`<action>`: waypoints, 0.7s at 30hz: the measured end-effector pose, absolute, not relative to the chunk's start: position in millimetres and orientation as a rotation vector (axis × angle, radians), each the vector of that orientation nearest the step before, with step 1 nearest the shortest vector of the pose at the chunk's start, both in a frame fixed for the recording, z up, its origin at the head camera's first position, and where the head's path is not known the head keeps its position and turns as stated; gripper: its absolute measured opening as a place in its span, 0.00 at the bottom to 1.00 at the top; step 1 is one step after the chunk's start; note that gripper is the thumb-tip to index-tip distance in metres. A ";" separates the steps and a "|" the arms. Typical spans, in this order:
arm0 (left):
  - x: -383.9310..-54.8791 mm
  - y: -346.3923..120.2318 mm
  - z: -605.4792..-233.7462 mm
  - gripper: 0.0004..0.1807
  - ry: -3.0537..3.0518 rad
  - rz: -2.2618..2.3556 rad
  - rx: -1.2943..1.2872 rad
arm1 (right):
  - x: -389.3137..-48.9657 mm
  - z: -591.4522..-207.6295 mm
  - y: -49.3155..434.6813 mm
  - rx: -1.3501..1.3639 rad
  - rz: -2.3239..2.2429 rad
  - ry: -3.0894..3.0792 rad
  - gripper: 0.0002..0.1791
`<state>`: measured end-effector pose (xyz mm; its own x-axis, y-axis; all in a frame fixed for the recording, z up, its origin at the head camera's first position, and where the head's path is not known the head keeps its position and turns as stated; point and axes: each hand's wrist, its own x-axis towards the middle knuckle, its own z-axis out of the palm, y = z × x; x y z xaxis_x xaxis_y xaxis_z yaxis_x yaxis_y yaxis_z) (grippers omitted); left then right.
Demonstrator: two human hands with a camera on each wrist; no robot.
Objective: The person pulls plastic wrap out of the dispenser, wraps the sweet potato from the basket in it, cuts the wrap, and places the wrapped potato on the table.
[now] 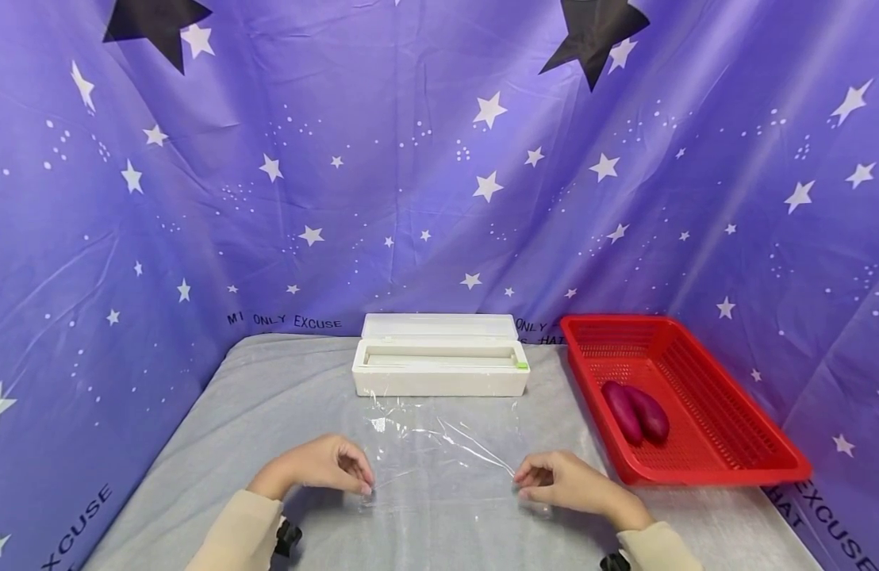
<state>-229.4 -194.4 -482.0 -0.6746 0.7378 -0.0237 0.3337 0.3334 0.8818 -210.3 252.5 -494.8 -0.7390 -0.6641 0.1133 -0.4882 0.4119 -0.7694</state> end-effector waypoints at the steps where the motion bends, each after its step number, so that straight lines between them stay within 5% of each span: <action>1: -229.8 -194.8 -479.8 0.07 2.187 1.290 0.946 | -210.7 -492.4 252.5 -1.016 -1.226 2.470 0.07; 21: -242.3 -194.1 -437.3 0.11 2.481 1.196 0.994 | -219.2 -432.5 262.8 -1.107 -1.055 2.711 0.06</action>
